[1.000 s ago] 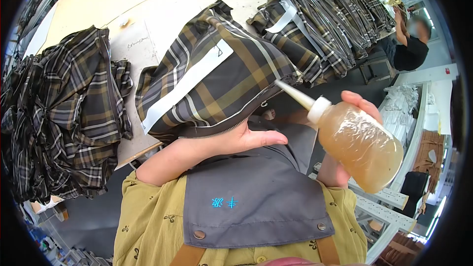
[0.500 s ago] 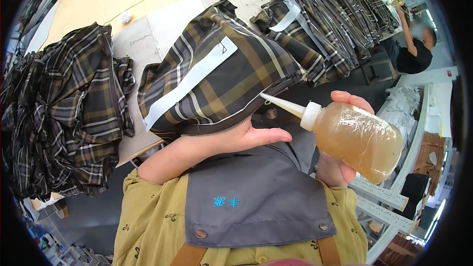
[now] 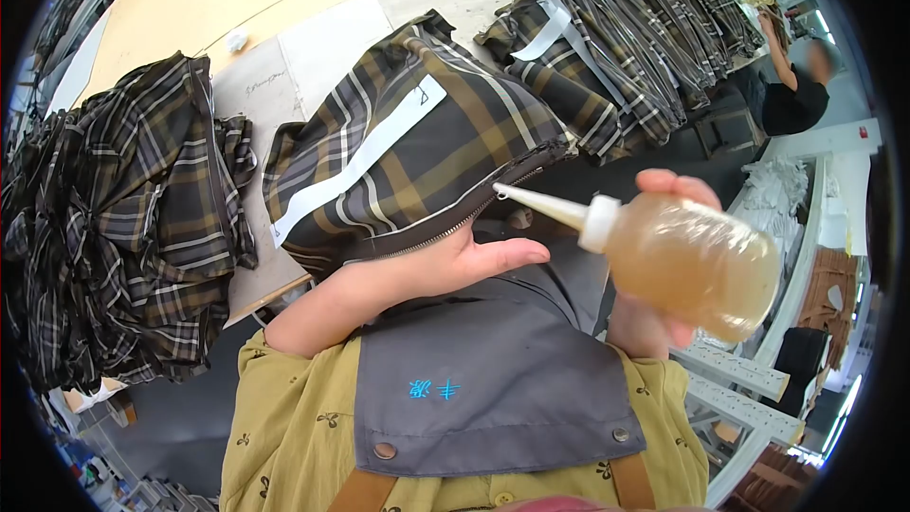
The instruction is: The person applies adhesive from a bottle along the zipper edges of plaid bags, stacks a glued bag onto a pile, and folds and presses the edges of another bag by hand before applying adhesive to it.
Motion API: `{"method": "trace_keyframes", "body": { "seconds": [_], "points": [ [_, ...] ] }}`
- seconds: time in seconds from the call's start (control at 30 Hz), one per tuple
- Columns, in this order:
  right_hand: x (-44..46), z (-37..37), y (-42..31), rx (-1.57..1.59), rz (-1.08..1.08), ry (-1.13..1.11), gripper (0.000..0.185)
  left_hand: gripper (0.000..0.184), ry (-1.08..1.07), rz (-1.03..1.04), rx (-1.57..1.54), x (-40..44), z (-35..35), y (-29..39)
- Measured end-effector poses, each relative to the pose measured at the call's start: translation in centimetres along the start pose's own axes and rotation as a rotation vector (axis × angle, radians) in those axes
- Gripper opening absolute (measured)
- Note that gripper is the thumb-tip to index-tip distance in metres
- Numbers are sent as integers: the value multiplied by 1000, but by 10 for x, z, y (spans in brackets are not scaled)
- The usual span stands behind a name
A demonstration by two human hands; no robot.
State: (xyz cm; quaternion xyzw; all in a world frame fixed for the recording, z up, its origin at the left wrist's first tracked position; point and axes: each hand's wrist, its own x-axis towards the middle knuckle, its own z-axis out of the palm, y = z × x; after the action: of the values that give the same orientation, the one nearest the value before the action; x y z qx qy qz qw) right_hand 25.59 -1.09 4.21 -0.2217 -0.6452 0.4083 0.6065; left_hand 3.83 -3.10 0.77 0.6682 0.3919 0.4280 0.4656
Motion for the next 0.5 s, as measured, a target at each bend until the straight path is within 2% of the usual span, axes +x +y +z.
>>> {"method": "trace_keyframes", "body": {
  "seconds": [0.03, 0.1, 0.13, 0.17, 0.2, 0.23, 0.3, 0.33, 0.43, 0.47, 0.5],
  "points": [
    [3, 11, -1, 69, 39, 212, 99, 53, -1, 0, 1, -1, -3, 3],
    [4, -14, 4, 536, 58, 275, 103, 57, -93, -199, -97, -1, -9, 11],
    [16, -20, 2, 817, 75, 161, 104, 57, -130, -382, -308, -5, -12, 23],
    [28, -24, -3, 1094, 91, 38, 106, 57, -133, -379, -305, -7, -16, 21],
    [31, -27, -11, 1087, 140, 168, 97, 69, -113, -368, -444, -9, -19, 17],
    [34, -31, -12, 1195, 154, 208, 92, 81, -91, -355, -583, -12, -23, 12],
    [38, -43, -12, 1294, 100, 303, 96, 73, 3, -376, -279, -18, -40, 5],
    [38, -47, -13, 1297, 98, 299, 96, 73, 6, -374, -276, -14, -43, 10],
    [38, -52, -15, 1369, 92, 194, 89, 82, 116, 50, -929, 0, -58, 50],
    [36, -51, -15, 1368, 91, 199, 87, 93, 163, 34, -1007, 3, -66, 61],
    [34, -49, -16, 1367, 90, 204, 84, 91, 134, 42, -1003, 7, -74, 72]
  ]
}}
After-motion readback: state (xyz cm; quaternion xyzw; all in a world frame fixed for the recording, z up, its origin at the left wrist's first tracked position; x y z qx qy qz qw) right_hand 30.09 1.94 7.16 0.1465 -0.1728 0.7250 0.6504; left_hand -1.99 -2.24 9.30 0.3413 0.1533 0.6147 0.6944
